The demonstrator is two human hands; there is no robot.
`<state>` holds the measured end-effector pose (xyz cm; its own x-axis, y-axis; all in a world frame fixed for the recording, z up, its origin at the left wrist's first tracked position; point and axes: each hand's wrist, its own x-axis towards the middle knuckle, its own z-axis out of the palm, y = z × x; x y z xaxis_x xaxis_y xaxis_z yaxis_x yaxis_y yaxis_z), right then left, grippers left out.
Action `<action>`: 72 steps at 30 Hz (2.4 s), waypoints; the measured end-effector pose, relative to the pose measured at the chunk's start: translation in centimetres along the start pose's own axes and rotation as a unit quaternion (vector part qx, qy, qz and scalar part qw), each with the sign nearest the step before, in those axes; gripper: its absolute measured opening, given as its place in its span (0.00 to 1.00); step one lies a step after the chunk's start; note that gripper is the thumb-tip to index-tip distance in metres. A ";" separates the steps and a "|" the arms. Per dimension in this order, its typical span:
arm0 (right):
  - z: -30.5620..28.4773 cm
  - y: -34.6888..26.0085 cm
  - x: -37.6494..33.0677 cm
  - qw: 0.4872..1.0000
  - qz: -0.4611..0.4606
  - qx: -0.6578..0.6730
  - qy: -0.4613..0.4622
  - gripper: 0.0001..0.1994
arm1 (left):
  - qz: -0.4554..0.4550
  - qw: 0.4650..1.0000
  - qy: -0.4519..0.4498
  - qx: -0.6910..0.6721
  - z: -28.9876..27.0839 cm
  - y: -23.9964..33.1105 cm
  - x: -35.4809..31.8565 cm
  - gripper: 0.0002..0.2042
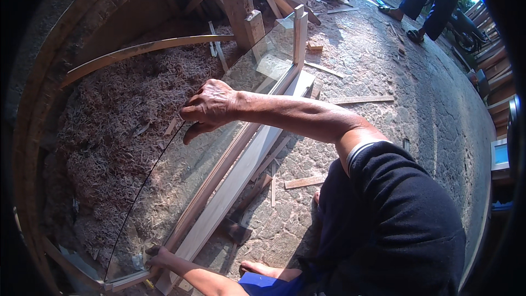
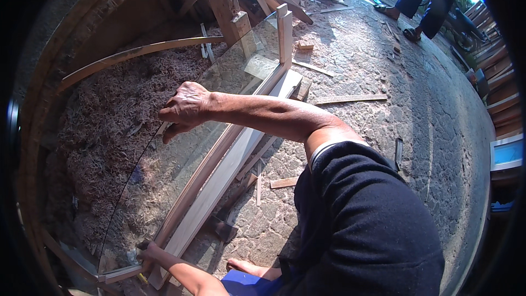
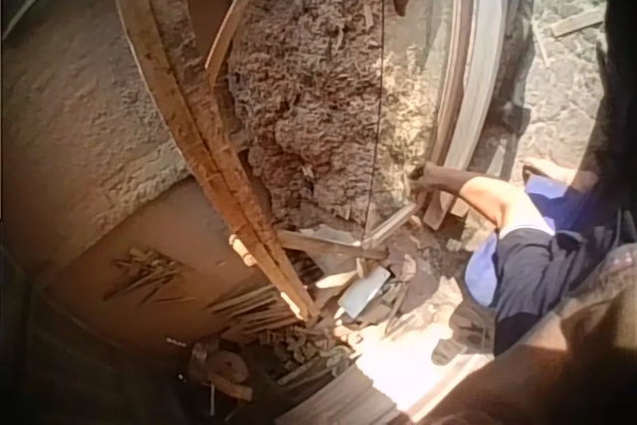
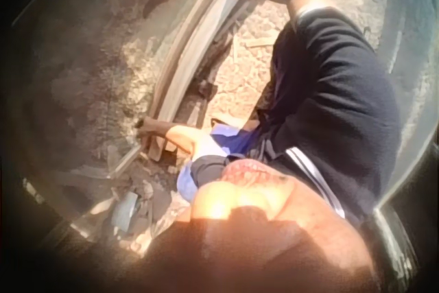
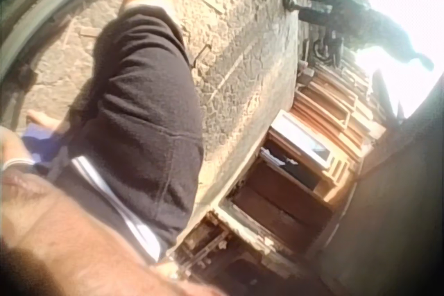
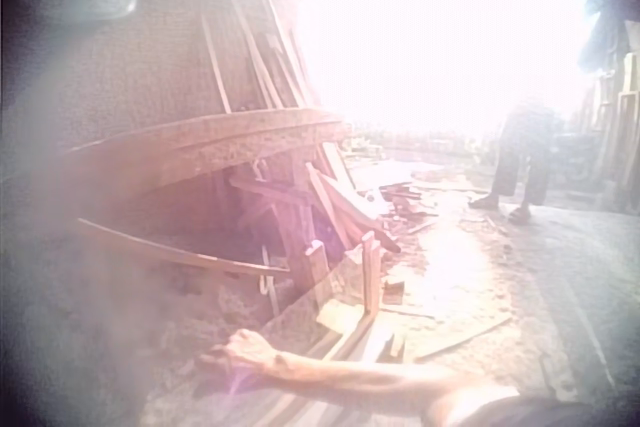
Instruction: The person assembles a curved wooden frame by hand, fitting pieces together and tapping them with a hammer. They then retrieve a glass pane and fit it into the frame, securing it with wooden strips and a hammer.
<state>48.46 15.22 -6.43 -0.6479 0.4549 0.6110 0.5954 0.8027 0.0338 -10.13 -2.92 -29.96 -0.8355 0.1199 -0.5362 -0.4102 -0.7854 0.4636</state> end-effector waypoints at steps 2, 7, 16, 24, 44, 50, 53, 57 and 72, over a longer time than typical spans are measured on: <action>-0.1 0.0 -0.1 1.000 -0.007 0.003 0.011 0.31 | -0.006 1.000 -0.012 0.012 0.0 0.3 0.0 0.35; 0.0 0.0 -0.1 1.000 -0.010 0.004 0.027 0.29 | -0.008 0.999 0.052 0.010 0.2 0.1 -2.2 0.31; 0.2 -0.9 1.1 0.996 -0.048 0.020 0.070 0.28 | 0.113 0.980 0.004 0.163 0.0 -0.4 -10.4 0.30; 0.7 -1.3 0.8 0.997 -0.046 0.030 0.048 0.27 | 0.174 0.913 0.046 0.367 -0.6 -0.6 -10.1 0.26; 0.7 -0.5 -0.5 0.999 0.000 0.011 -0.035 0.28 | 0.243 0.090 -0.676 0.690 14.2 -6.8 -42.0 0.25; 0.5 -0.7 -1.3 0.998 -0.011 0.054 -0.022 0.24 | 0.096 0.088 -0.705 0.698 14.1 -10.7 -42.0 0.13; -0.4 -0.1 -2.5 0.998 -0.045 0.027 0.026 0.21 | 0.103 0.096 -0.703 0.697 13.8 -10.7 -41.2 0.09; -3.7 5.0 -8.7 0.978 0.031 0.060 0.196 0.16 | 0.127 0.095 -0.727 0.668 13.5 -10.4 -40.5 0.09; -10.4 28.5 -27.0 0.648 0.607 0.364 0.279 0.41 | 0.134 0.126 -0.702 0.688 13.1 -10.1 -41.0 0.08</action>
<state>87.87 21.80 -13.75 0.4831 0.8749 0.0351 -0.0091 0.0451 -0.9989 23.48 8.03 -3.38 0.2680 0.9491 -0.1656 0.8332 -0.1420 0.5344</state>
